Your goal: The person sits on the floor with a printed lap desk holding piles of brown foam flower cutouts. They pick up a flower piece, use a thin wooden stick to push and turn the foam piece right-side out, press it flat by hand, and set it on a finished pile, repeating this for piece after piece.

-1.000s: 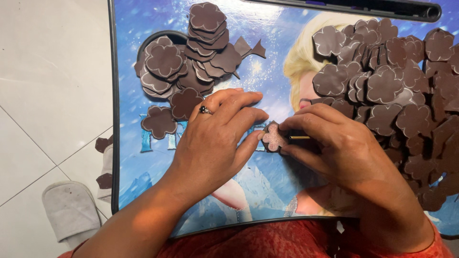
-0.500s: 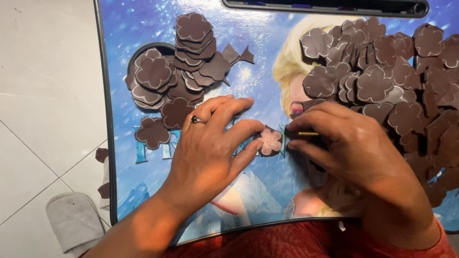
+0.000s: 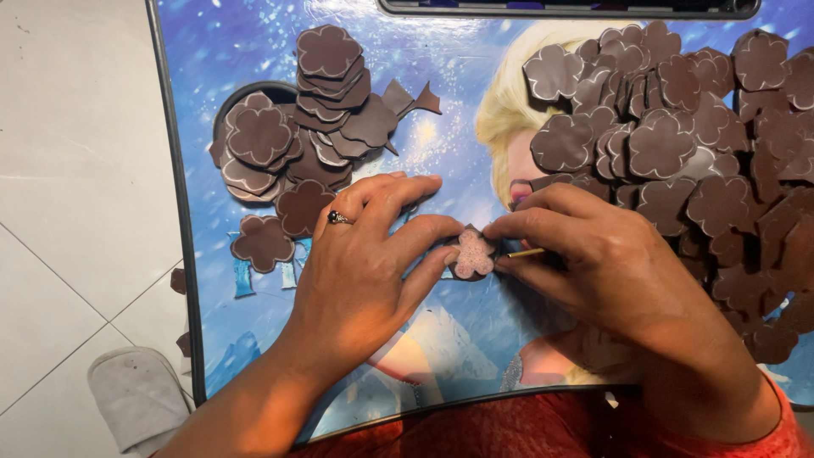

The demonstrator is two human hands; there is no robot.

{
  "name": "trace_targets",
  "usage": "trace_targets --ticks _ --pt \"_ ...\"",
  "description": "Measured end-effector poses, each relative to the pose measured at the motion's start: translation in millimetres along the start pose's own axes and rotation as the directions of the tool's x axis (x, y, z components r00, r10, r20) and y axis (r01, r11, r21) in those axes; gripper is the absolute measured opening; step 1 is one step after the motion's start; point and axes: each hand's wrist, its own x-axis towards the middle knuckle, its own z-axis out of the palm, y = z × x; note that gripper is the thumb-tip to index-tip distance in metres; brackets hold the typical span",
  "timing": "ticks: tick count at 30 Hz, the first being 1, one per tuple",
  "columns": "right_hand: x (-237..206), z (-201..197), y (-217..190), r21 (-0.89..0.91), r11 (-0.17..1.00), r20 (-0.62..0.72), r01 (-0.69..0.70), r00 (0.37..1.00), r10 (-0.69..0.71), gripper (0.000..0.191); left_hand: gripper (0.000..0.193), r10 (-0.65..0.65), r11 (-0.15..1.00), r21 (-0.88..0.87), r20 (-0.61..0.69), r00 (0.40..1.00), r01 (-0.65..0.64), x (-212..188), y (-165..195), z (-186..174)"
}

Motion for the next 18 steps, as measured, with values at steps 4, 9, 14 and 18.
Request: trace_targets --ticks 4,9,14,18 --pt "0.1 0.8 1.1 0.015 1.0 -0.004 -0.007 1.0 0.007 0.032 0.023 -0.007 1.0 -0.013 0.006 1.0 0.007 0.4 -1.0 0.6" --pt "-0.1 0.3 1.9 0.049 0.999 -0.002 -0.002 1.0 0.002 0.033 0.041 0.013 0.999 -0.042 0.027 1.0 -0.012 -0.7 -2.9 -2.2" --pt "1.3 1.0 2.7 0.039 0.999 0.016 -0.001 1.0 0.0 0.031 0.039 0.008 1.0 -0.006 0.034 0.999 -0.007 -1.3 -3.2 -0.2" --pt "0.6 0.8 2.0 0.034 0.999 0.028 -0.032 0.999 0.031 0.031 0.038 0.023 1.0 0.012 0.014 1.0 -0.024 -2.2 -3.6 0.7"
